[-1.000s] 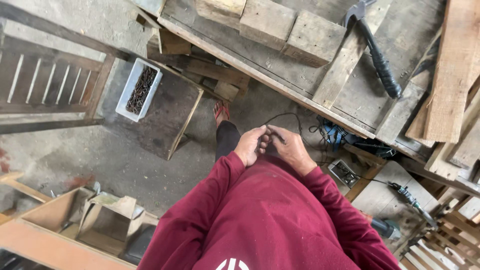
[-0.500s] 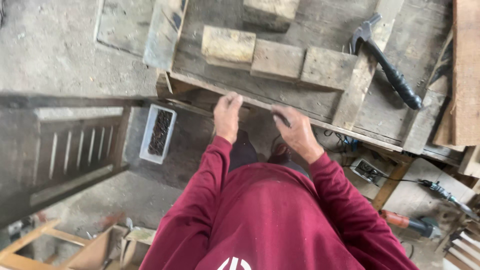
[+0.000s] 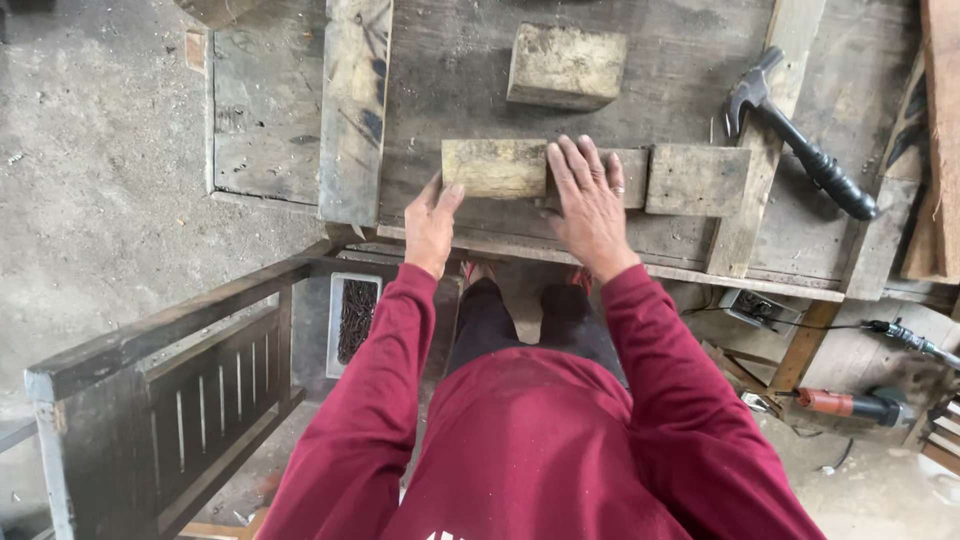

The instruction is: The person hammers nails into a wooden plank on a workbench. They repeatedly pick up nails from a container, position them on the wood, and drive them in with a hammer. The person also arranges smaller wooden blocks on the bench.

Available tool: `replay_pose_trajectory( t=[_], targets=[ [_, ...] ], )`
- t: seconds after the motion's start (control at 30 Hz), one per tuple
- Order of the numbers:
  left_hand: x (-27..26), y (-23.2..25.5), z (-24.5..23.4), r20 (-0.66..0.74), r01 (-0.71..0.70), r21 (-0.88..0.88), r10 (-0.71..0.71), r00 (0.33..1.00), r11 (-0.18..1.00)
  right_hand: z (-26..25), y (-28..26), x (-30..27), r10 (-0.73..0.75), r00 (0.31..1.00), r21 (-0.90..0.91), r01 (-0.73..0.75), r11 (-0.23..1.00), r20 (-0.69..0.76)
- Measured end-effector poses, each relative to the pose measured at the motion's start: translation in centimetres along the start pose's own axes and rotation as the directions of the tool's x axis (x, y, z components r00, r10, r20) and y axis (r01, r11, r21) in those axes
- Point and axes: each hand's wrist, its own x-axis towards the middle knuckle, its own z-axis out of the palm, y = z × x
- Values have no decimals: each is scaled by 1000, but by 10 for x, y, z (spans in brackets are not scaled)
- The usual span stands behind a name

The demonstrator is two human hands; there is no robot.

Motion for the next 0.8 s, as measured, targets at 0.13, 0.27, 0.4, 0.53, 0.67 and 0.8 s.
replay_pose_trajectory(
  t=[0.13,0.27,0.4,0.53,0.67,0.8],
  targets=[
    [6,6,-4,54,2,-106,4,999,994,-12,23,2,36,999,-42,-36,998,-2],
    [4,24,-8,65,-62,42,59,996,997,-14,30,1,32,998,33,-31,999,-53],
    [-17,54,14,-209,38,728,169,963,684,-21,23,8,-7,998,14,8,1000,-66],
    [-22,73,51,113,-301,821,380,918,485,-55,20,-1,-69,996,74,66,995,48],
    [8,75,57,191,-308,882,328,925,356,-101,40,-15,-56,998,334,47,942,19],
    [5,63,61,157,-281,894,343,926,349,-129,83,-9,154,987,633,-143,760,38]
  ],
)
